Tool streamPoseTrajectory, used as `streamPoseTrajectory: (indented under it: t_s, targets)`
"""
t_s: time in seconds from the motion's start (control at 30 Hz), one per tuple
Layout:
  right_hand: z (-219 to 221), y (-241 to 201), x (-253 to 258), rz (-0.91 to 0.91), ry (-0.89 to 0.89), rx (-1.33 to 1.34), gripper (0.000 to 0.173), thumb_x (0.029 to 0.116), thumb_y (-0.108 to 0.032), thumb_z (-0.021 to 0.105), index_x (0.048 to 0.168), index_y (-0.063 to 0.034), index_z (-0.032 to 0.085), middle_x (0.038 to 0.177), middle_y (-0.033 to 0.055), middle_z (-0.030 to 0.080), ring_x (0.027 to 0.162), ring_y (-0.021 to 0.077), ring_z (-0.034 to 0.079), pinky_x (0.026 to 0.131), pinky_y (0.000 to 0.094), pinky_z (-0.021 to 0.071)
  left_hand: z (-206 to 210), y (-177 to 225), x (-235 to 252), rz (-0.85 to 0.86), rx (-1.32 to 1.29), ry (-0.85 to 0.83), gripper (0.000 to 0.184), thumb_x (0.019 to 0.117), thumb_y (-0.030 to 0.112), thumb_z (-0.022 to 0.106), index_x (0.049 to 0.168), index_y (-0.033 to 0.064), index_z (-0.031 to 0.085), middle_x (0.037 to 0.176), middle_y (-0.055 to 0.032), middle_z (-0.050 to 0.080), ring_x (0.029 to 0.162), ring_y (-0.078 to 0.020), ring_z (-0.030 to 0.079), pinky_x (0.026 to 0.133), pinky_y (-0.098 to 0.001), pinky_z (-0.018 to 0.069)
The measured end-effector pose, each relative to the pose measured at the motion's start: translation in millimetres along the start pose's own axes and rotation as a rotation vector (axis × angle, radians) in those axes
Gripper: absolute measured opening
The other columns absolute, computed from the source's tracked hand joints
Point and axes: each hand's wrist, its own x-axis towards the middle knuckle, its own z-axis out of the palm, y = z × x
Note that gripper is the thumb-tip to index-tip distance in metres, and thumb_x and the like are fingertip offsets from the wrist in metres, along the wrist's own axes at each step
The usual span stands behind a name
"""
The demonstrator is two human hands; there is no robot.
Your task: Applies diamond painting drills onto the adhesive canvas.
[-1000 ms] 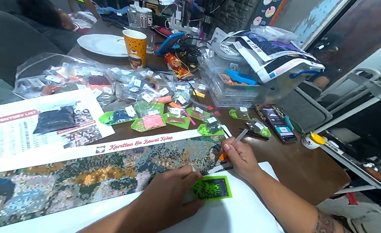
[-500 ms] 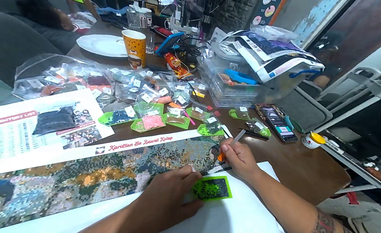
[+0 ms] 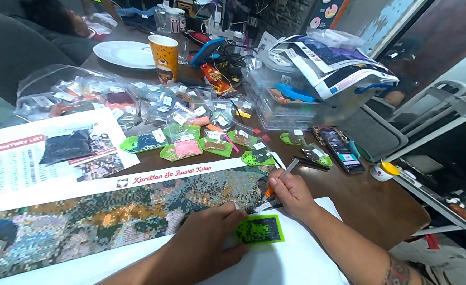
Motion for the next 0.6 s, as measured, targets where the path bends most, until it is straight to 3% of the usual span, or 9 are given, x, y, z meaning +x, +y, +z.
streamPoseTrajectory:
  t_s: [0.2,0.3,0.47,0.6]
  targets:
    - [-0.1,-0.1,-0.8,-0.112,-0.034,-0.107,0.03,0.1101,-0.027,0.043,0.092,-0.0087,0.058,0.067,-0.005,0.053,0.058,-0.0038,0.05,0.055,0.0116,0.0447,-1.9,2.8,1.2,-0.032,0.01,-0.008,0.045,0.0905,0.053,0.061,0.114,0.0162,0.071,0.08,0.0004,0.058,0.061,-0.0127,0.059,0.047,-0.0283,0.0482]
    - [1.5,-2.7,-1.8,-0.083,-0.001,-0.13,0.03,0.1096,-0.026,0.043,0.091,-0.0085,0.059,0.066,-0.0055,0.053,0.056,-0.0041,0.05,0.054,0.0112,0.0444,-2.6,3.5,1.4,-0.05,0.009,-0.01,0.045,0.0913,0.054,0.06,0.115,0.0165,0.071,0.081,0.0004,0.058,0.061,-0.0116,0.058,0.047,-0.0272,0.0477]
    - [1.6,-7.7,-3.1,-0.083,0.085,-0.076,0.03,0.1101,-0.026,0.042,0.091,-0.0091,0.058,0.065,-0.006,0.052,0.053,-0.0036,0.047,0.05,0.0119,0.0422,-1.6,5.3,1.2,-0.07,0.005,0.013,0.045,0.0914,0.053,0.06,0.116,0.0167,0.072,0.081,0.0007,0.059,0.063,-0.0115,0.059,0.049,-0.0269,0.0495]
    - [4.6,-13.5,-6.3,-0.206,0.029,0.007,0.032,0.1117,-0.03,0.041,0.093,-0.0089,0.056,0.071,-0.0031,0.055,0.06,-0.0022,0.053,0.056,0.0135,0.0473,-0.8,7.3,3.0,-0.095,0.02,0.014,0.044,0.0912,0.053,0.062,0.115,0.0169,0.072,0.081,0.0004,0.06,0.064,-0.0119,0.061,0.051,-0.0277,0.0511]
